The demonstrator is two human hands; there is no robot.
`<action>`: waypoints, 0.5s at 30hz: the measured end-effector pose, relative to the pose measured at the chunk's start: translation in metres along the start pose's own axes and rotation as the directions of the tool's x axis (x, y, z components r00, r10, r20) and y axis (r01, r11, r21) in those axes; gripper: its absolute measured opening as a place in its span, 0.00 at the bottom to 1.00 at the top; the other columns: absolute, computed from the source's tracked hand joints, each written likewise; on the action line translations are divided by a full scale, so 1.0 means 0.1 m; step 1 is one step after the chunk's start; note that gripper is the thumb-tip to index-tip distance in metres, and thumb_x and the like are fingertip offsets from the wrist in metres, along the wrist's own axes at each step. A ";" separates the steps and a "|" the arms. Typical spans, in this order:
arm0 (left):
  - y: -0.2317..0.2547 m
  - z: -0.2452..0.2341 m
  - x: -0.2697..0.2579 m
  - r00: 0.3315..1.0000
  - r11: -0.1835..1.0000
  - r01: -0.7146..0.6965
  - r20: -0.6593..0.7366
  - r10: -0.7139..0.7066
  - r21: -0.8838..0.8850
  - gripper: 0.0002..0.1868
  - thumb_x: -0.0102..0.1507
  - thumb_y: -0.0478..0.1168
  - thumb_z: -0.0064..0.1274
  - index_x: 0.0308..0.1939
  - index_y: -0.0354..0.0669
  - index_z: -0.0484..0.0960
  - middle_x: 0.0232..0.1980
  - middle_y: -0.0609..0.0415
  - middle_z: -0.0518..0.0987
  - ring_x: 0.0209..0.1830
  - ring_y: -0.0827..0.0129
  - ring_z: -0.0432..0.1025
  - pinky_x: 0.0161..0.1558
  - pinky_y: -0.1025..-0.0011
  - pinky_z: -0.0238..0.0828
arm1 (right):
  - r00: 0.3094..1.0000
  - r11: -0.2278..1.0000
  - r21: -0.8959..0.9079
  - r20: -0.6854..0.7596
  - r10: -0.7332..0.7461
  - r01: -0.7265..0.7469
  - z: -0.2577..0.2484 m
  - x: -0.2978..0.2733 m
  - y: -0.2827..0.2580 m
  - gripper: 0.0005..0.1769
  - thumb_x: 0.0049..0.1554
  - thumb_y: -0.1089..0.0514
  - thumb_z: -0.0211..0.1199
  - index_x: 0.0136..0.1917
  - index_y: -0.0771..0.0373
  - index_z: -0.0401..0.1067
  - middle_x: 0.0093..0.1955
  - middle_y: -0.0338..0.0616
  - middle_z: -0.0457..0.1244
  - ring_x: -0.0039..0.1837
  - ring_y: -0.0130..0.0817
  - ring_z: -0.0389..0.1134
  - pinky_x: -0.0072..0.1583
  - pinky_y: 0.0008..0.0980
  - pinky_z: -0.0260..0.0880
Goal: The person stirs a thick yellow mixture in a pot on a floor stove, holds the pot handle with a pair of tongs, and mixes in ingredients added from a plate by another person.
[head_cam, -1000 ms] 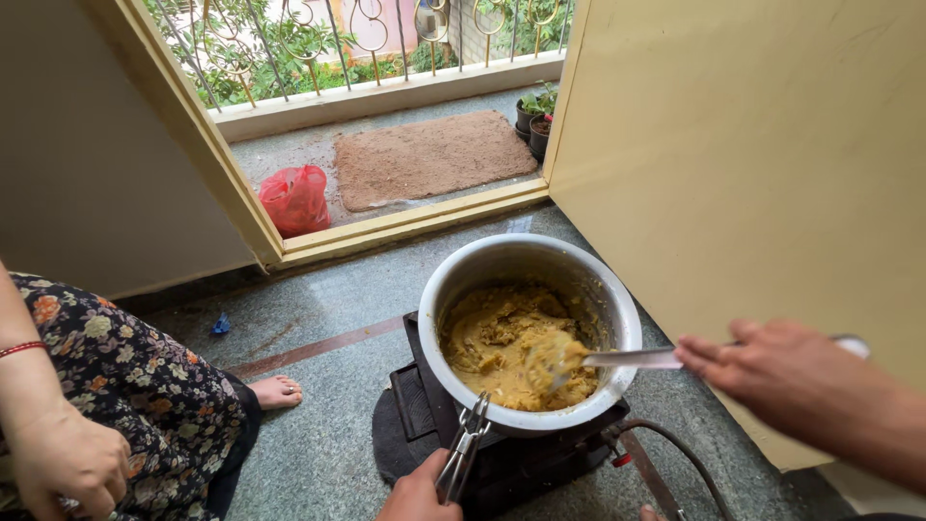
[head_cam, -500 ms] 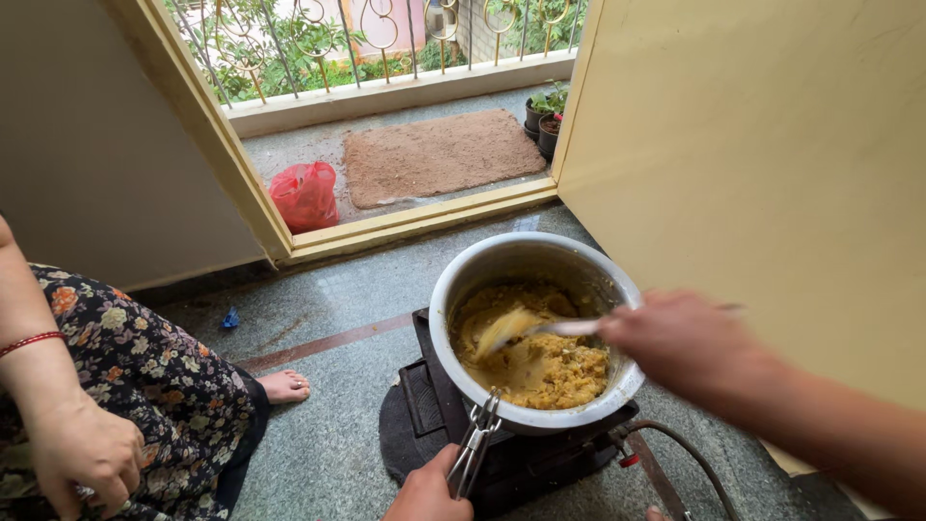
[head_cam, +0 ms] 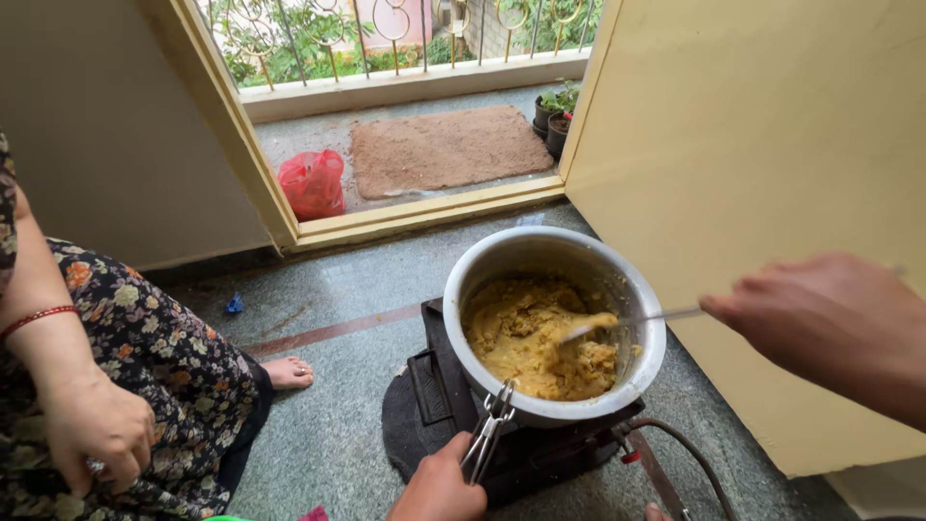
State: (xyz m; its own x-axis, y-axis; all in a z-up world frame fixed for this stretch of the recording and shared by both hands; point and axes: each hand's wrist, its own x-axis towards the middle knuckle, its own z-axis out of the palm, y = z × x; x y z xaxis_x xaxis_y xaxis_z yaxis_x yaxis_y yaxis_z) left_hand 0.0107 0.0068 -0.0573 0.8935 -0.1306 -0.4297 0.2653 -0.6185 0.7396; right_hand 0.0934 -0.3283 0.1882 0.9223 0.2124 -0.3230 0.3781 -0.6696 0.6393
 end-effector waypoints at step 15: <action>0.11 -0.05 -0.05 0.998 0.999 0.051 0.030 -0.051 0.018 0.27 0.52 0.33 0.47 0.56 0.54 0.76 0.44 0.35 0.82 0.54 0.46 0.78 0.59 0.57 0.70 | 0.954 0.806 -0.567 -0.110 -0.279 0.170 0.17 1.24 -0.47 0.08 0.66 0.64 0.53 0.53 0.73 0.65 0.31 0.38 0.67 0.30 0.31 0.72 0.26 0.36 0.70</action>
State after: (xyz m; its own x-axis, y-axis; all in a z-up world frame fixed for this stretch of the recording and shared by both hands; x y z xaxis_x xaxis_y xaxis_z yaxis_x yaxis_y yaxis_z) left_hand 0.0112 0.0047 -0.0447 0.8676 -0.1217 -0.4821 0.3037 -0.6380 0.7076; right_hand 0.1888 -0.2823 0.1065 0.7833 0.4673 -0.4100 0.5075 -0.0999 0.8558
